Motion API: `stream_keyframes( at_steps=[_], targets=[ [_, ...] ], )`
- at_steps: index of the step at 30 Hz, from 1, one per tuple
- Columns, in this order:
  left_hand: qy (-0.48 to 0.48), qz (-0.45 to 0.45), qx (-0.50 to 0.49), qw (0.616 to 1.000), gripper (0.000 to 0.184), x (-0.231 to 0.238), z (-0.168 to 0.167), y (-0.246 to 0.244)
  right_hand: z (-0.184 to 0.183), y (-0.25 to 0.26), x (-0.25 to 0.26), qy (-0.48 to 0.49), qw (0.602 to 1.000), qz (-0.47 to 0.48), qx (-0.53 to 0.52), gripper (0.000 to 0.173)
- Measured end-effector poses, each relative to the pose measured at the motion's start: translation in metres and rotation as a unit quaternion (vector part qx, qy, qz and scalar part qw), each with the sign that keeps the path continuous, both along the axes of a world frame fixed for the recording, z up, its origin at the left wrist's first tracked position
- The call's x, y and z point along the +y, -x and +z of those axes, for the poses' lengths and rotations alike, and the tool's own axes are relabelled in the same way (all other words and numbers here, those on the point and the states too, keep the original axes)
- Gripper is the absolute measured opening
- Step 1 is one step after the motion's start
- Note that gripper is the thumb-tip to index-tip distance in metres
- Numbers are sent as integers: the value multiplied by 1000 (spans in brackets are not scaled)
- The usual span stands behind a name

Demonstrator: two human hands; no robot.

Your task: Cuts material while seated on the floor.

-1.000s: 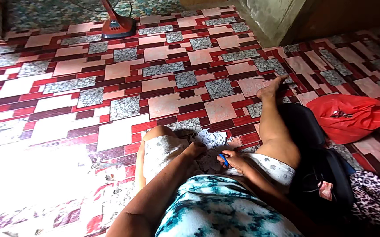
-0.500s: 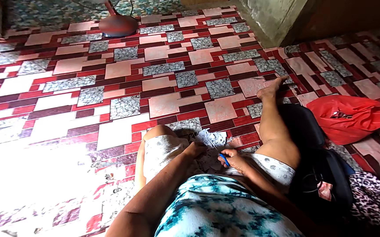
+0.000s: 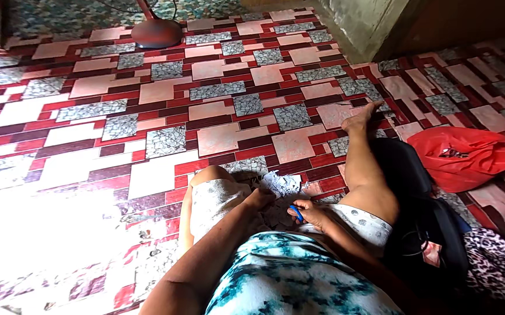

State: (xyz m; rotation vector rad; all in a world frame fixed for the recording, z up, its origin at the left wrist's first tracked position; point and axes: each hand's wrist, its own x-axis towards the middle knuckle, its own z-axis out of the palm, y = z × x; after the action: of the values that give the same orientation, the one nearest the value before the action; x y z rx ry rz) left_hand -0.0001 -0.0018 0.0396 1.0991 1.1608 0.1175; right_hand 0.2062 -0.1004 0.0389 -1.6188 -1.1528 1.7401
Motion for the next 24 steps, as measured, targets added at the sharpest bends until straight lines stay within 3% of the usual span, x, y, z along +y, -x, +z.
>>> stream_keyframes(
  at_steps=[9,14,24],
  targets=[
    [2,4,-3,1000,19,0,1,-1,-1,-1,-1,-36,999,-37,-2,22],
    [-1,7,-8,1000,16,0,0,0,3,0,0,8,1000,7,-11,27],
    [-7,-7,-5,1000,17,-1,0,0,-1,0,0,-12,1000,13,-12,25]
  ],
)
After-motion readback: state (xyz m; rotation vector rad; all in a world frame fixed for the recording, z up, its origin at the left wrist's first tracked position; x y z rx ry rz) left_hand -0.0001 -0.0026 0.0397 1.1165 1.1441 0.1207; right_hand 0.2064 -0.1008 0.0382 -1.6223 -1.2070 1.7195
